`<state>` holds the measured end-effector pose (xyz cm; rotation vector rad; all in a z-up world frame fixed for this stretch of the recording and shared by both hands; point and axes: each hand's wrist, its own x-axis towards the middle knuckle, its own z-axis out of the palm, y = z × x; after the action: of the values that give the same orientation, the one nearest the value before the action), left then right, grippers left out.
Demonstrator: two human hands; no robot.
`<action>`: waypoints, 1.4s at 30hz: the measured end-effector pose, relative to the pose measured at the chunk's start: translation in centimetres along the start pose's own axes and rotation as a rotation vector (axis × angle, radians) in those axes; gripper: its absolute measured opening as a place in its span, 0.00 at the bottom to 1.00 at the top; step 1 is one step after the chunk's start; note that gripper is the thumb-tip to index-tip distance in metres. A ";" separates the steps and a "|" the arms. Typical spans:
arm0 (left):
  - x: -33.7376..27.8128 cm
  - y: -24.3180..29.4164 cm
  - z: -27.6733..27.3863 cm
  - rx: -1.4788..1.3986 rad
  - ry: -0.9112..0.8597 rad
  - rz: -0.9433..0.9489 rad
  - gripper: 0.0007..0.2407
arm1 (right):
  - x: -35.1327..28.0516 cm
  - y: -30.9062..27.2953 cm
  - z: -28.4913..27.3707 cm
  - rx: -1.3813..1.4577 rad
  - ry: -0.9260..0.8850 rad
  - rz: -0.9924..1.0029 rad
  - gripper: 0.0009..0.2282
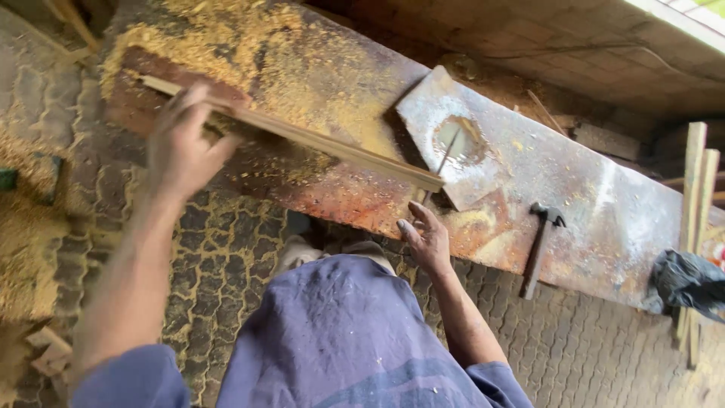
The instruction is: The person applies a viscous substance from a metal tray onto the edges of several wooden pieces using a metal rod. They spread the substance along the edges and then place the pieces together on the workbench.
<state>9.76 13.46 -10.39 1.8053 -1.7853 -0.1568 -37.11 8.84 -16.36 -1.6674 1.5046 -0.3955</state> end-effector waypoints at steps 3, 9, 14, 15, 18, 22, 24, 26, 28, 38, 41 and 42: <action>-6.2 2.3 4.0 -0.451 0.219 -0.387 0.16 | -0.9 4.1 -1.7 0.061 0.061 0.172 0.25; -13.1 10.2 17.5 -0.435 -0.336 -0.850 0.11 | -0.5 15.6 -1.7 0.199 0.110 0.382 0.24; -6.6 21.5 26.5 -0.423 -0.585 -0.498 0.15 | 4.0 16.8 -4.2 0.354 0.240 0.626 0.26; -5.2 23.0 29.2 -0.428 -0.595 -0.443 0.18 | 5.4 17.5 -5.2 0.045 0.309 0.486 0.28; -1.3 26.2 36.7 -0.424 -0.570 -0.392 0.21 | 11.1 21.0 -9.3 -0.418 0.393 0.204 0.35; -1.1 27.2 46.6 -0.311 -0.525 -0.420 0.13 | 16.8 11.4 -16.1 -0.305 0.121 0.498 0.32; -1.8 27.0 48.6 -0.283 -0.473 -0.492 0.08 | 18.3 18.3 -17.9 -0.248 0.065 0.332 0.29; -2.2 25.4 46.9 -0.240 -0.389 -0.582 0.04 | 19.9 22.7 -17.9 -0.181 -0.009 0.136 0.26; -2.2 24.7 42.8 -0.359 -0.434 -0.637 0.04 | 20.2 25.8 -18.4 0.063 -0.130 0.379 0.19; -5.1 20.7 36.6 -0.325 -0.428 -0.649 0.07 | 10.0 18.0 -11.1 0.530 -0.291 0.613 0.13; -4.2 19.7 35.6 -0.333 -0.475 -0.653 0.08 | 9.0 20.4 -7.2 0.617 -0.289 0.570 0.12; -3.9 19.4 35.1 -0.340 -0.495 -0.647 0.08 | 8.9 22.0 -5.9 0.552 -0.181 0.581 0.14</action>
<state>-24.26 7.35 -31.13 2.1279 -1.2726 -1.1705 -53.84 -0.07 -31.73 -0.7735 1.4908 -0.2927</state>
